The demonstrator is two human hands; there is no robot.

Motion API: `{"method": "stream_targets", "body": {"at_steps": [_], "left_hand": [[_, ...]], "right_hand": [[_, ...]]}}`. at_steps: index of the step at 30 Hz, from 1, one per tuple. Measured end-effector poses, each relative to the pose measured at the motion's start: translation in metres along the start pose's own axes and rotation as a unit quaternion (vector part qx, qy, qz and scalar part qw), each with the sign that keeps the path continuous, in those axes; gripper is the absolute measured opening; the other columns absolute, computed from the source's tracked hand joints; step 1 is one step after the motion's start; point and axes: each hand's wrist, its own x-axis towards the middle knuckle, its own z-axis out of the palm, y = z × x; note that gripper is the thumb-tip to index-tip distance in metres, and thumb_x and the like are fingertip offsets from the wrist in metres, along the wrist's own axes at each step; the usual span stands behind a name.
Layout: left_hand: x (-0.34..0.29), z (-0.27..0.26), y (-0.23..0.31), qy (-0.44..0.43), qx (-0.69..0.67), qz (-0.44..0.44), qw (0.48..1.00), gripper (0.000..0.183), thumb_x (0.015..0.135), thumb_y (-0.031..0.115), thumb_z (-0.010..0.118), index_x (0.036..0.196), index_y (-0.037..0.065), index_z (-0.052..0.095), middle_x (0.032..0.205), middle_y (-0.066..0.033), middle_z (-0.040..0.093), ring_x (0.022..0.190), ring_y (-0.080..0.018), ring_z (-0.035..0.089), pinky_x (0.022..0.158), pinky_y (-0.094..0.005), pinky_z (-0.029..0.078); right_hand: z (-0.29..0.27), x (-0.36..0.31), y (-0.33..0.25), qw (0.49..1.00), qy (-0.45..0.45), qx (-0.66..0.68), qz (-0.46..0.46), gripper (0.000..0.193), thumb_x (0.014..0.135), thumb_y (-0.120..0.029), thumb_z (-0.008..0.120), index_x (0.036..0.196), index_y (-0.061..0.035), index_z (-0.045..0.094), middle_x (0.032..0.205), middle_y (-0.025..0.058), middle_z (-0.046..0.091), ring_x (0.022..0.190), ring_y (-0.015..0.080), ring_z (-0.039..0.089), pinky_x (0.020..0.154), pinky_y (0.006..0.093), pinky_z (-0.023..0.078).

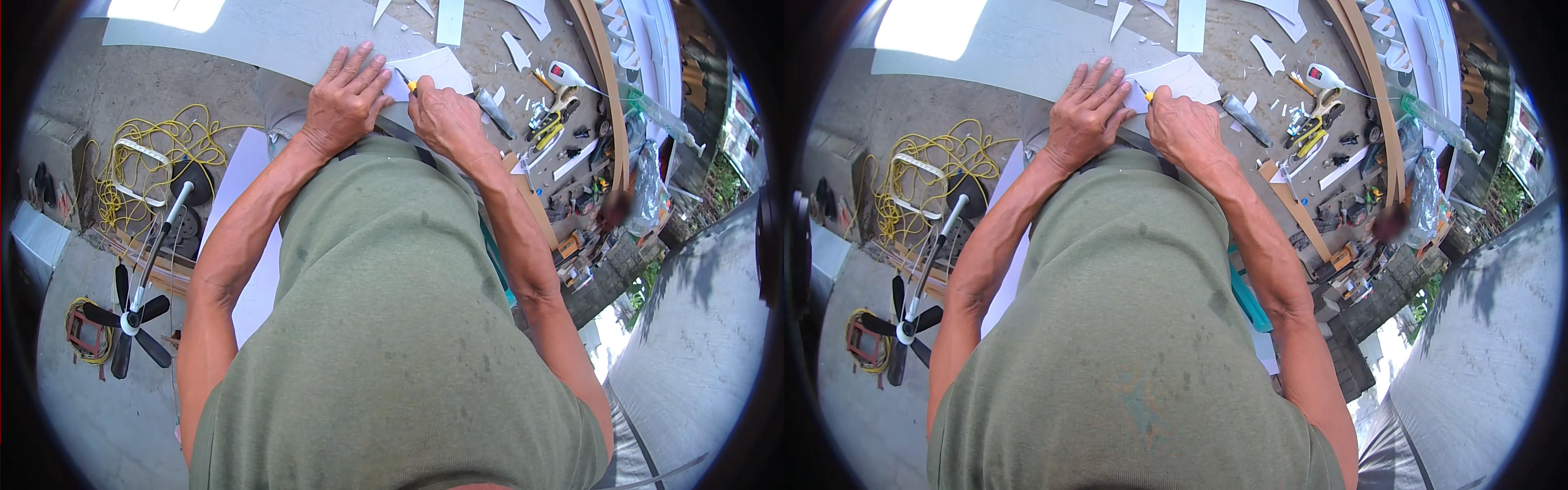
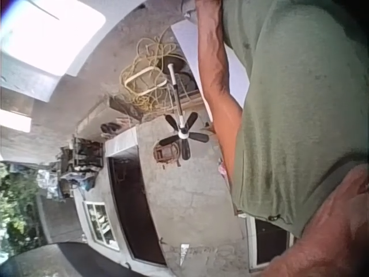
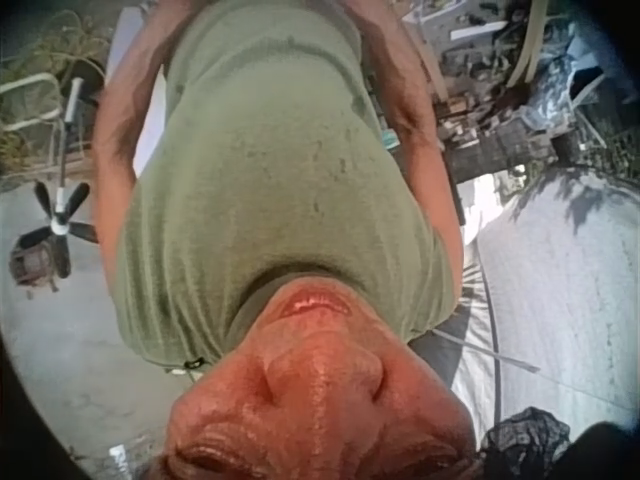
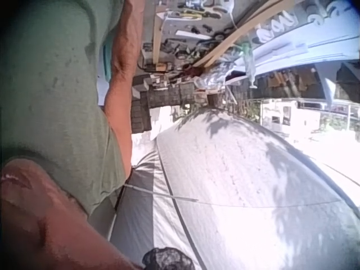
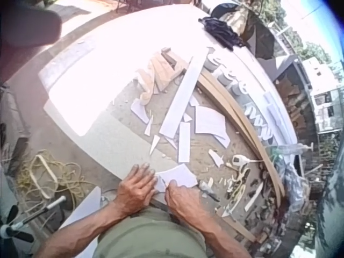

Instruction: Cutting out a curved shape from a white paper template using a utility knife on a flat surface.

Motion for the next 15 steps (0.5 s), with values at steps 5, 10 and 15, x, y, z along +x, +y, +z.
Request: {"method": "stream_targets", "body": {"at_steps": [5, 10, 15], "left_hand": [[0.0003, -0.0007, 0.0018, -0.006, 0.013, 0.007, 1.0, 0.041, 0.085, 0.029, 0.081, 0.121, 0.01, 0.076, 0.133, -0.0089, 0.07, 0.142, -0.0285, 0.051, 0.121, -0.049, 0.036], [0.0023, -0.0018, 0.0031, -0.012, 0.023, 0.006, 1.0, 0.04, 0.085, 0.028, 0.08, 0.121, 0.01, 0.076, 0.133, -0.0099, 0.07, 0.141, -0.0295, 0.052, 0.12, -0.0506, 0.037], [0.0028, -0.0005, 0.0027, -0.014, 0.025, 0.009, 1.0, 0.04, 0.085, 0.028, 0.079, 0.121, 0.009, 0.076, 0.133, -0.0106, 0.07, 0.141, -0.03, 0.052, 0.119, -0.0515, 0.037]], "right_hand": [[-0.0048, -0.001, -0.004, 1.0, -0.002, 0.016, 0.007, 0.025, 0.098, -0.021, 0.051, 0.094, 0.0029, 0.056, 0.077, 0.0285, 0.07, 0.074, 0.0448, 0.072, 0.068, 0.0557, 0.054], [-0.0058, -0.0006, -0.0031, 1.0, -0.009, 0.024, 0.007, 0.026, 0.099, -0.021, 0.051, 0.094, 0.0032, 0.056, 0.078, 0.0286, 0.07, 0.075, 0.0458, 0.072, 0.069, 0.0557, 0.054], [-0.0081, -0.004, -0.01, 0.998, -0.015, 0.049, 0.042, 0.028, 0.1, -0.023, 0.051, 0.096, 0.0044, 0.057, 0.08, 0.03, 0.07, 0.078, 0.0474, 0.072, 0.072, 0.0565, 0.055]]}}
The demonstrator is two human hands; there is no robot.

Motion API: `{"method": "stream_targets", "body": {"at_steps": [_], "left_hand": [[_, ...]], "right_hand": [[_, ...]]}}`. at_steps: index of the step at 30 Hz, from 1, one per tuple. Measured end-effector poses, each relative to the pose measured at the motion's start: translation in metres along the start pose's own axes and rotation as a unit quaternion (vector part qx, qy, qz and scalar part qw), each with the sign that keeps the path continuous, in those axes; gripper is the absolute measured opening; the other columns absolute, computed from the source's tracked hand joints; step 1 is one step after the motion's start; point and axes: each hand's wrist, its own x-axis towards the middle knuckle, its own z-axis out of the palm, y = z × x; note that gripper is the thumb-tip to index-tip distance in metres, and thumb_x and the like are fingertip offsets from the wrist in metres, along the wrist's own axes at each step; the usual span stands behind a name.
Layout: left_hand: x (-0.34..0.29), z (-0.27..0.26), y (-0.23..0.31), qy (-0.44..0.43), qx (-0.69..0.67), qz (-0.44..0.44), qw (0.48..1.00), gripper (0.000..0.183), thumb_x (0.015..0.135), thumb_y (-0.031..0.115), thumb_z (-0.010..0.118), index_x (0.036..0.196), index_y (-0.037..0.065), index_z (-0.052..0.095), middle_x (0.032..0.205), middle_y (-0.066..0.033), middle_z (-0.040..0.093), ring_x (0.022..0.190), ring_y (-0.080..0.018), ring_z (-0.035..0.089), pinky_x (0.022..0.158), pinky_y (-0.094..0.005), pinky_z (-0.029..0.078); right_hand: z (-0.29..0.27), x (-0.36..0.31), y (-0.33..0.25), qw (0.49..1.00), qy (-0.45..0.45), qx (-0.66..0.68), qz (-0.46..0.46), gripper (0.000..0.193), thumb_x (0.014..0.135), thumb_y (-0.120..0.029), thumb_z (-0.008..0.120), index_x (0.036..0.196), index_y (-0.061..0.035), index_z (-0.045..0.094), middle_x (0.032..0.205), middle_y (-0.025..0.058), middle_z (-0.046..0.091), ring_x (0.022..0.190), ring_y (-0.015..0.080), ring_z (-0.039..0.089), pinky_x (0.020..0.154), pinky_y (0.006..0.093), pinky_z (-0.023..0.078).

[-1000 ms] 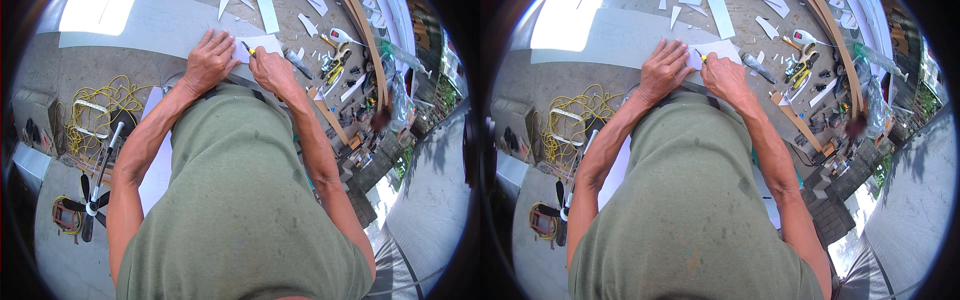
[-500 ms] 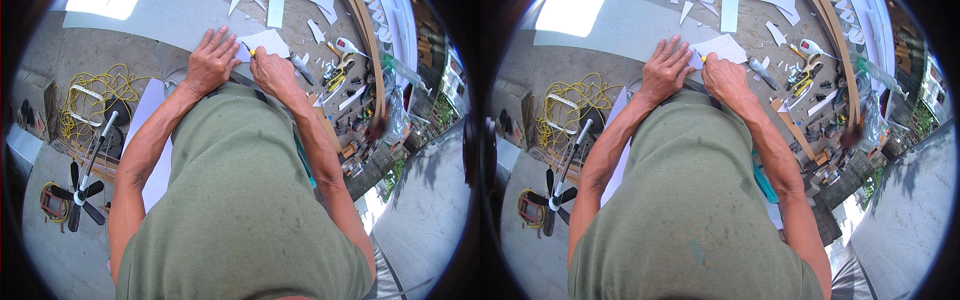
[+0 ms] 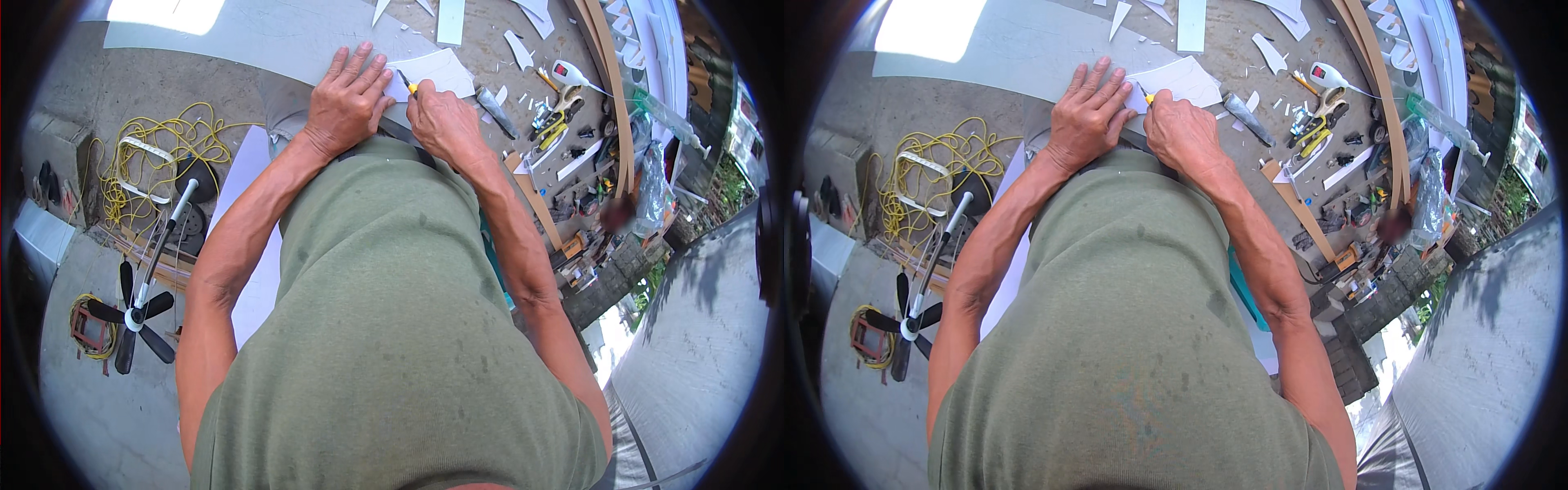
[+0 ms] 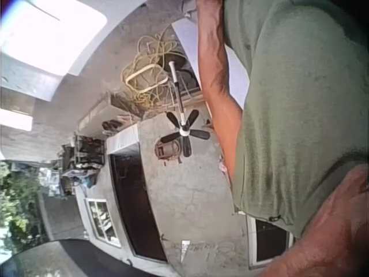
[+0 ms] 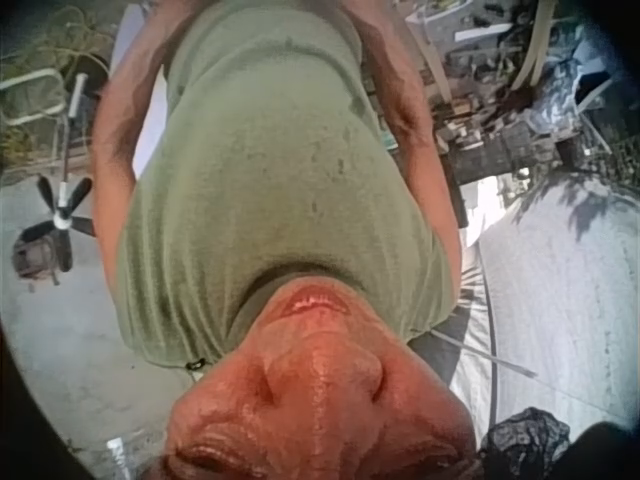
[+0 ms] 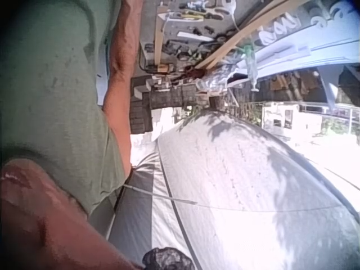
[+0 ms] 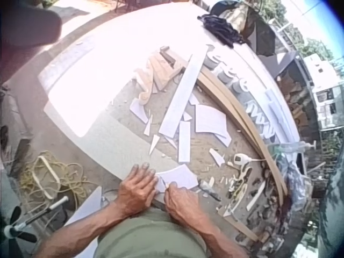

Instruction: Cutting out a curved shape from a white paper template using a utility knife on a flat surface.

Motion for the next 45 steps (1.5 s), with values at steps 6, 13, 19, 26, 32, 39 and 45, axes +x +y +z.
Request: {"method": "stream_targets", "body": {"at_steps": [6, 13, 19, 26, 32, 39, 45], "left_hand": [[0.0, 0.0, 0.0, 0.001, 0.006, 0.0, 1.0, 0.04, 0.085, 0.028, 0.079, 0.121, 0.009, 0.076, 0.132, -0.0109, 0.07, 0.14, -0.0306, 0.053, 0.119, -0.052, 0.038], [-0.001, 0.003, 0.0, 0.007, 0.003, 0.004, 1.0, 0.039, 0.086, 0.027, 0.078, 0.12, 0.009, 0.076, 0.133, -0.0112, 0.07, 0.14, -0.0311, 0.053, 0.119, -0.0521, 0.037], [-0.001, 0.005, -0.001, 0.033, -0.002, -0.001, 0.999, 0.039, 0.084, 0.03, 0.081, 0.118, 0.01, 0.077, 0.13, -0.01, 0.072, 0.137, -0.0298, 0.056, 0.118, -0.0503, 0.039], [-0.005, 0.004, 0.007, 0.032, -0.002, -0.015, 0.999, 0.034, 0.085, 0.025, 0.08, 0.116, 0.01, 0.078, 0.127, -0.0095, 0.073, 0.134, -0.026, 0.059, 0.115, -0.0454, 0.044], [-0.005, 0.005, 0.008, 0.042, -0.023, -0.024, 0.999, 0.031, 0.085, 0.021, 0.08, 0.113, 0.01, 0.078, 0.125, -0.01, 0.074, 0.132, -0.025, 0.061, 0.114, -0.0437, 0.045], [-0.003, 0.007, 0.008, 0.056, -0.053, -0.028, 0.997, 0.029, 0.083, 0.02, 0.08, 0.111, 0.011, 0.079, 0.125, -0.0043, 0.074, 0.134, -0.0235, 0.059, 0.115, -0.0435, 0.045], [-0.003, 0.009, 0.008, 0.048, -0.056, -0.043, 0.996, 0.028, 0.083, 0.018, 0.08, 0.111, 0.012, 0.08, 0.126, -0.0029, 0.074, 0.135, -0.0222, 0.058, 0.116, -0.0432, 0.044]], "right_hand": [[0.003, -0.001, -0.005, 0.998, -0.002, 0.06, 0.025, 0.035, 0.101, -0.024, 0.049, 0.101, 0.0087, 0.059, 0.087, 0.0349, 0.069, 0.088, 0.0511, 0.07, 0.08, 0.0584, 0.054], [0.007, -0.004, -0.009, 0.994, -0.017, 0.087, 0.067, 0.041, 0.103, -0.031, 0.049, 0.107, 0.0086, 0.059, 0.094, 0.0371, 0.068, 0.094, 0.0536, 0.067, 0.083, 0.0586, 0.052], [0.005, -0.002, -0.001, 0.993, -0.02, 0.105, 0.05, 0.042, 0.104, -0.029, 0.047, 0.1, 0.0115, 0.058, 0.077, 0.0301, 0.069, 0.07, 0.0427, 0.071, 0.069, 0.0524, 0.055], [-0.033, 0.007, 0.002, 0.96, -0.173, 0.209, 0.069, 0.039, 0.103, -0.025, 0.045, 0.088, 0.01, 0.055, 0.06, 0.0151, 0.066, 0.046, 0.0249, 0.066, 0.051, 0.0384, 0.055], [-0.029, 0.002, -0.011, 0.962, -0.144, 0.212, 0.097, 0.046, 0.1, -0.021, 0.044, 0.071, 0.0113, 0.061, 0.058, 0.0171, 0.066, 0.049, 0.0283, 0.07, 0.055, 0.0409, 0.058], [0.003, -0.003, -0.007, 0.975, -0.057, 0.209, 0.054, 0.042, 0.101, -0.022, 0.045, 0.088, 0.0156, 0.06, 0.07, 0.024, 0.069, 0.052, 0.0334, 0.07, 0.058, 0.0454, 0.059], [0.001, -0.005, -0.015, 0.969, -0.069, 0.214, 0.106, 0.041, 0.102, -0.023, 0.043, 0.1, 0.0154, 0.058, 0.074, 0.0302, 0.068, 0.054, 0.0366, 0.07, 0.062, 0.047, 0.059]]}}
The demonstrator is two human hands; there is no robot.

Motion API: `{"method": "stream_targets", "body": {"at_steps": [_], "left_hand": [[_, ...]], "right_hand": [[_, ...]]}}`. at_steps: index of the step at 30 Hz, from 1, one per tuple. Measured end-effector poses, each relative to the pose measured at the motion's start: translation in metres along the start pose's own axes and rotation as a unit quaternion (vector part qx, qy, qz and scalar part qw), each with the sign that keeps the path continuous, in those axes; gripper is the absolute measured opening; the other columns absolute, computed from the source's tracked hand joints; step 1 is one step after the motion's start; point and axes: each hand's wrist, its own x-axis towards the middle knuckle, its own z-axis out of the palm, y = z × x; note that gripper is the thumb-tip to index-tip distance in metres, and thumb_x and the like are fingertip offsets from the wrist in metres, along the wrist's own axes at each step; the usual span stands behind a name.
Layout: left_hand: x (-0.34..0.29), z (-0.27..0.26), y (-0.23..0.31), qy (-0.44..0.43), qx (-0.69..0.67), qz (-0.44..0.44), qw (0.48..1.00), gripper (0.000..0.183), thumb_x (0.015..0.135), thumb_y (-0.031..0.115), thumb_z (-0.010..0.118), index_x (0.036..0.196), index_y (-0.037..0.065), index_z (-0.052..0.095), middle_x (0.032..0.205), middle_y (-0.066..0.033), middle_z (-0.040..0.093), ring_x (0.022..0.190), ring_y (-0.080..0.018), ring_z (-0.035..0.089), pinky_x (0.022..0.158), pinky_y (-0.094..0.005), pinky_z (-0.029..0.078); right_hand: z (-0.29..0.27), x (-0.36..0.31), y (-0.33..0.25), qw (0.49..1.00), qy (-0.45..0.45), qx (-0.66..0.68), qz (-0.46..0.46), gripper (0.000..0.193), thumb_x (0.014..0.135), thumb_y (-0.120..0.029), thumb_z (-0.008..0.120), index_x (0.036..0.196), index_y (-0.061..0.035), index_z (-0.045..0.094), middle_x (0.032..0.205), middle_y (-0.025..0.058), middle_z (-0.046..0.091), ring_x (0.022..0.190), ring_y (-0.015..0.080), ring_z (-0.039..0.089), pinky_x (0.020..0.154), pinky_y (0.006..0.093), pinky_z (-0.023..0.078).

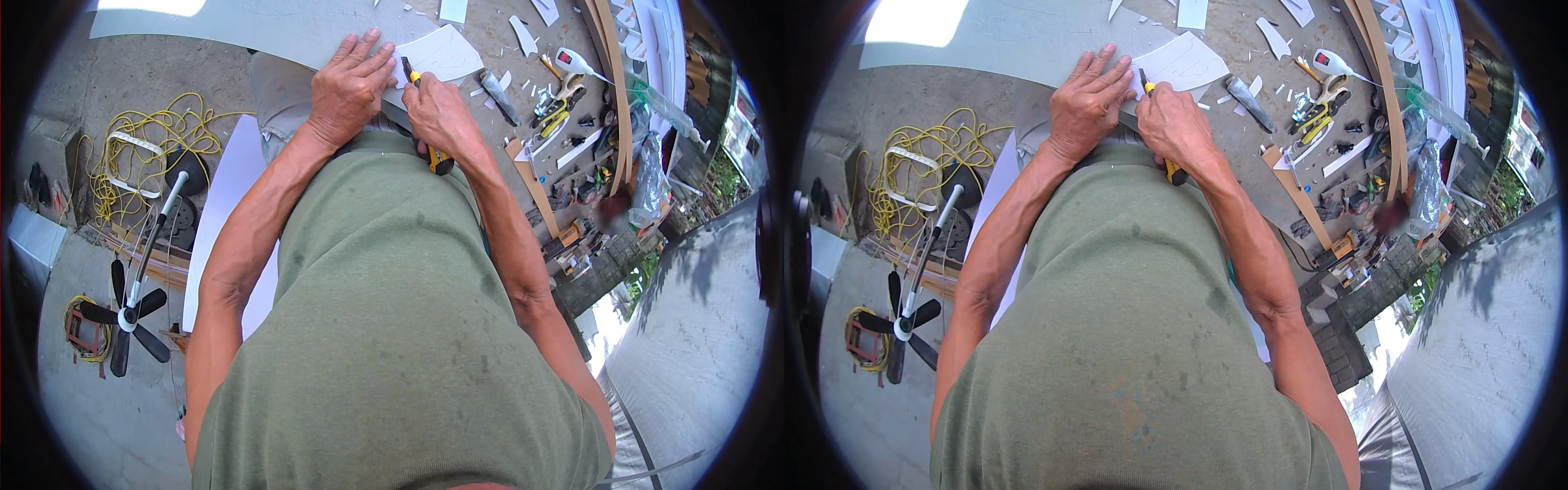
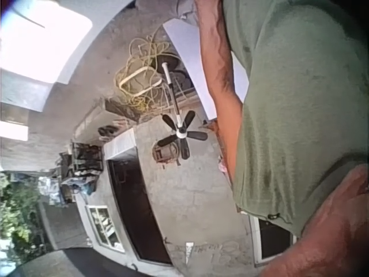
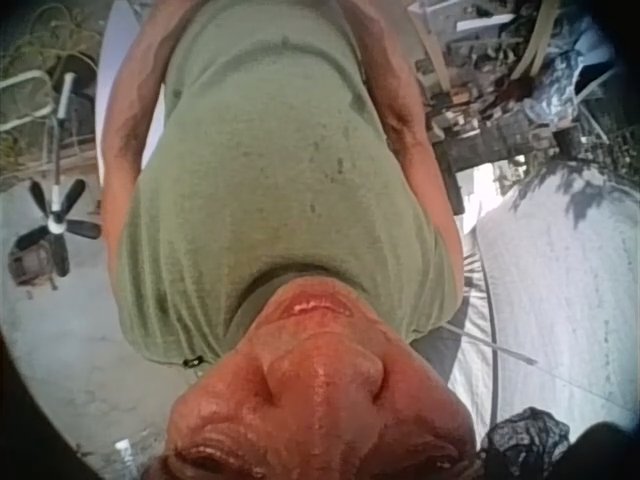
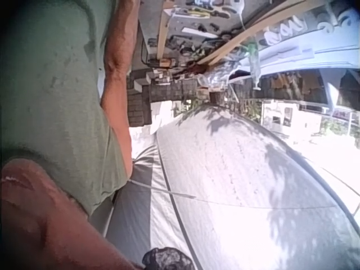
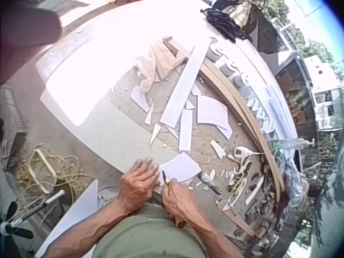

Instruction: Cutting out a curved shape from a white paper template using a utility knife on a flat surface.

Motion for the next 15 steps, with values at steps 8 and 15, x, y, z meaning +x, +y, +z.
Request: {"method": "stream_targets", "body": {"at_steps": [8, 15], "left_hand": [[0.0006, 0.0005, 0.0027, 0.009, 0.005, -0.013, 1.0, 0.027, 0.082, 0.017, 0.08, 0.109, 0.013, 0.08, 0.123, -0.0023, 0.075, 0.133, -0.0222, 0.06, 0.116, -0.0429, 0.044], [0.0013, 0.0012, 0.0036, 0.008, 0.006, -0.02, 1.0, 0.027, 0.081, 0.016, 0.08, 0.108, 0.013, 0.08, 0.124, -0.0018, 0.075, 0.132, -0.0221, 0.06, 0.116, -0.043, 0.045]], "right_hand": [[-0.0005, -0.0009, 0.0011, 1.0, -0.007, -0.029, 0.005, 0.043, 0.102, -0.026, 0.043, 0.102, 0.0154, 0.058, 0.077, 0.0309, 0.069, 0.056, 0.0368, 0.07, 0.066, 0.0485, 0.058], [-0.0022, -0.0005, 0.0051, 0.997, -0.009, -0.074, 0.005, 0.042, 0.102, -0.027, 0.044, 0.102, 0.0123, 0.059, 0.077, 0.0292, 0.069, 0.059, 0.0373, 0.071, 0.071, 0.0501, 0.058]]}}
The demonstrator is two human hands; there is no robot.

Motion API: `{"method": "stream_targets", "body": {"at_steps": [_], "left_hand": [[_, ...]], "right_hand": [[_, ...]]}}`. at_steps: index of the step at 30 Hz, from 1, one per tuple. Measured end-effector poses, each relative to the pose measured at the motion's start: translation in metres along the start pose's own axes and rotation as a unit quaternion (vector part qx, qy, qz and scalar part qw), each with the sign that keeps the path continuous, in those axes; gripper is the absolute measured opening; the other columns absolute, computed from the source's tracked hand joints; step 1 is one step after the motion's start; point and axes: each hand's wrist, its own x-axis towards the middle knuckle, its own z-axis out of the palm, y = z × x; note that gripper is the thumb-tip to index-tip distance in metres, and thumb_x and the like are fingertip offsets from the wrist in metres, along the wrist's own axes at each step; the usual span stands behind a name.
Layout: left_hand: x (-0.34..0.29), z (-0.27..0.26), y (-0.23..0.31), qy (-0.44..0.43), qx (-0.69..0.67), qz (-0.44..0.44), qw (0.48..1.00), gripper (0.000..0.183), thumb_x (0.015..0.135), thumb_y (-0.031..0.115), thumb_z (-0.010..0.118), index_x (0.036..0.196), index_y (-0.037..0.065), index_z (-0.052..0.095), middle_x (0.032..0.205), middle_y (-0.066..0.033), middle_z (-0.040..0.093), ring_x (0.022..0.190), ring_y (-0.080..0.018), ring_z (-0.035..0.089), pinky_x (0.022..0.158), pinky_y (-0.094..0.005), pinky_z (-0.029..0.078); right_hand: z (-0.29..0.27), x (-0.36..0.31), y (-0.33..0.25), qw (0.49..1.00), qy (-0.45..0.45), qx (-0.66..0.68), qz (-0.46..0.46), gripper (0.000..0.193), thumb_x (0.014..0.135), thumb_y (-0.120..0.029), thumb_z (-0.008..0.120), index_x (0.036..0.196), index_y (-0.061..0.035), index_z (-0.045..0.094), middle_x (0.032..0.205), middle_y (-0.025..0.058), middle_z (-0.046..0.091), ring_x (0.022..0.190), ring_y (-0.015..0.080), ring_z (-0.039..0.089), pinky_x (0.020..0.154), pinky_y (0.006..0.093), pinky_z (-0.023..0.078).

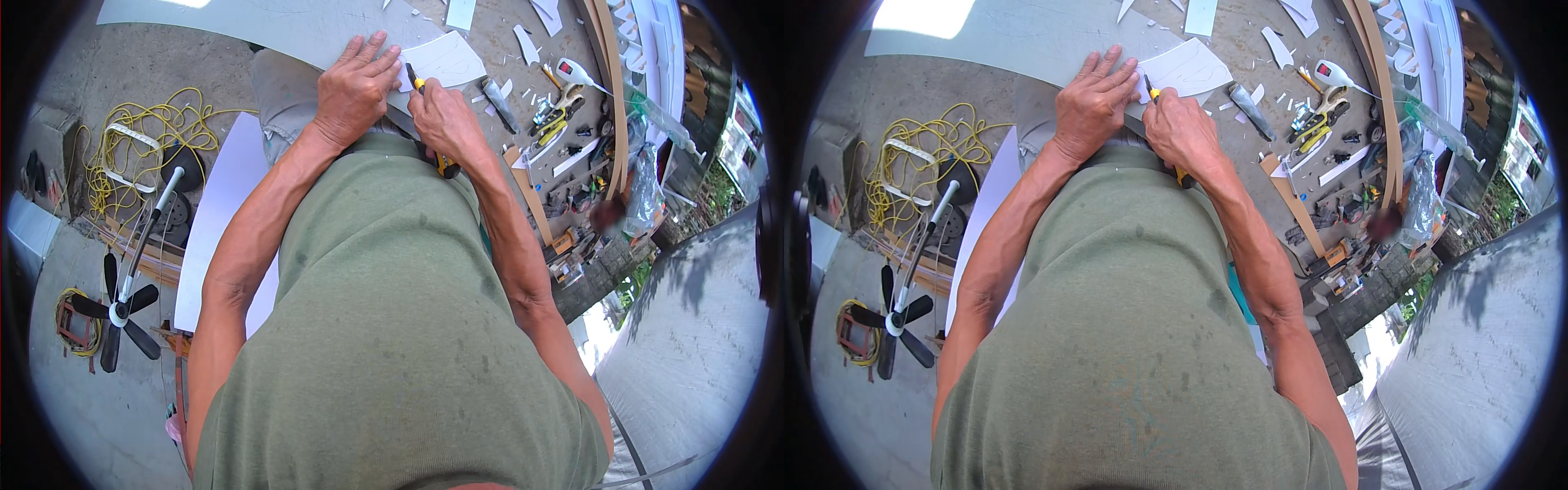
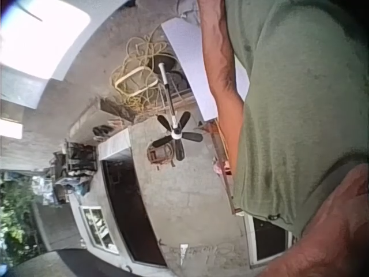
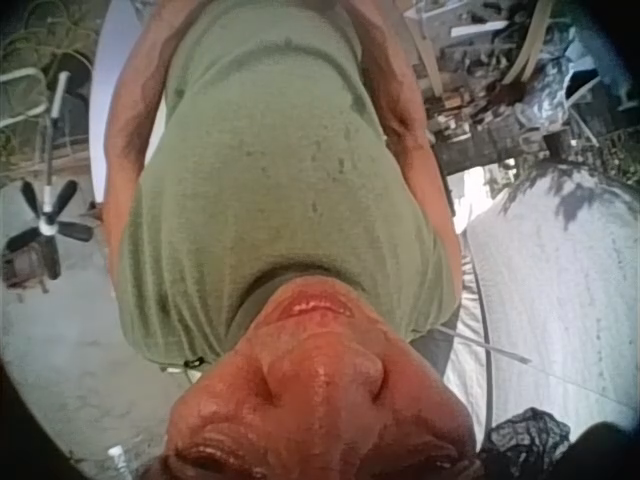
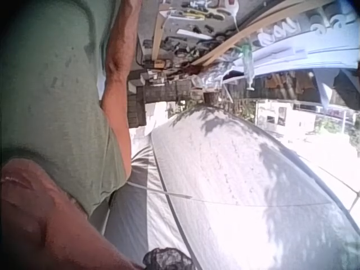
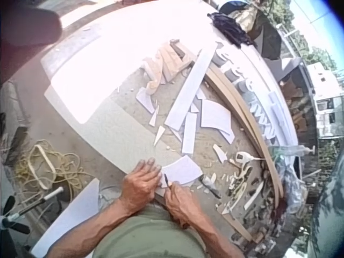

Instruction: Cutting out a curved shape from a white paper template using a utility knife on a flat surface.

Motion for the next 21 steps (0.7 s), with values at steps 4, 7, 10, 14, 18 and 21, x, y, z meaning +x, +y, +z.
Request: {"method": "stream_targets", "body": {"at_steps": [4, 7, 10, 14, 18, 21], "left_hand": [[0.001, 0.0, 0.001, -0.001, -0.005, -0.004, 1.0, 0.027, 0.081, 0.015, 0.08, 0.108, 0.013, 0.08, 0.124, -0.001, 0.075, 0.132, -0.0221, 0.061, 0.115, -0.0429, 0.045], [0.0, -0.001, 0.001, -0.001, -0.002, -0.006, 1.0, 0.027, 0.081, 0.015, 0.079, 0.108, 0.013, 0.08, 0.124, -0.0008, 0.075, 0.132, -0.0219, 0.061, 0.115, -0.0428, 0.045], [0.001, -0.002, 0.002, 0.0, -0.003, -0.007, 1.0, 0.027, 0.081, 0.014, 0.079, 0.108, 0.014, 0.08, 0.124, -0.0007, 0.075, 0.132, -0.0218, 0.061, 0.116, -0.0426, 0.045], [0.001, -0.001, 0.002, -0.001, -0.001, -0.007, 1.0, 0.027, 0.081, 0.014, 0.079, 0.108, 0.014, 0.08, 0.124, -0.0004, 0.074, 0.132, -0.0218, 0.061, 0.115, -0.0424, 0.045], [0.001, -0.001, 0.002, 0.0, 0.002, -0.005, 1.0, 0.027, 0.08, 0.014, 0.079, 0.108, 0.014, 0.08, 0.124, -0.0002, 0.074, 0.132, -0.022, 0.061, 0.115, -0.0423, 0.045], [0.0, 0.001, 0.002, 0.004, 0.0, -0.008, 1.0, 0.027, 0.08, 0.014, 0.079, 0.108, 0.013, 0.08, 0.124, -0.0003, 0.074, 0.132, -0.022, 0.06, 0.115, -0.0424, 0.045]], "right_hand": [[0.005, 0.007, 0.011, 0.998, 0.03, -0.034, -0.045, 0.043, 0.105, -0.03, 0.046, 0.099, 0.0119, 0.056, 0.063, 0.0236, 0.065, 0.05, 0.0331, 0.068, 0.057, 0.0463, 0.056], [0.004, 0.008, 0.014, 0.997, 0.03, -0.046, -0.057, 0.043, 0.105, -0.03, 0.045, 0.098, 0.0114, 0.056, 0.063, 0.0233, 0.065, 0.05, 0.0331, 0.068, 0.058, 0.0464, 0.056], [0.004, 0.008, 0.017, 0.995, 0.028, -0.061, -0.069, 0.043, 0.106, -0.029, 0.045, 0.098, 0.0111, 0.056, 0.063, 0.023, 0.065, 0.05, 0.0332, 0.068, 0.058, 0.0466, 0.056], [0.003, 0.008, 0.018, 0.993, 0.031, -0.078, -0.078, 0.043, 0.106, -0.03, 0.045, 0.098, 0.0109, 0.056, 0.064, 0.0235, 0.066, 0.051, 0.0346, 0.068, 0.06, 0.0476, 0.056], [0.005, 0.009, 0.021, 0.991, 0.038, -0.094, -0.084, 0.044, 0.106, -0.03, 0.045, 0.097, 0.0114, 0.056, 0.065, 0.0232, 0.066, 0.052, 0.0348, 0.068, 0.061, 0.0479, 0.056], [0.005, 0.009, 0.013, 0.994, 0.038, -0.048, -0.094, 0.044, 0.106, -0.03, 0.045, 0.096, 0.0123, 0.055, 0.064, 0.0229, 0.066, 0.051, 0.0337, 0.068, 0.06, 0.0469, 0.056]]}}
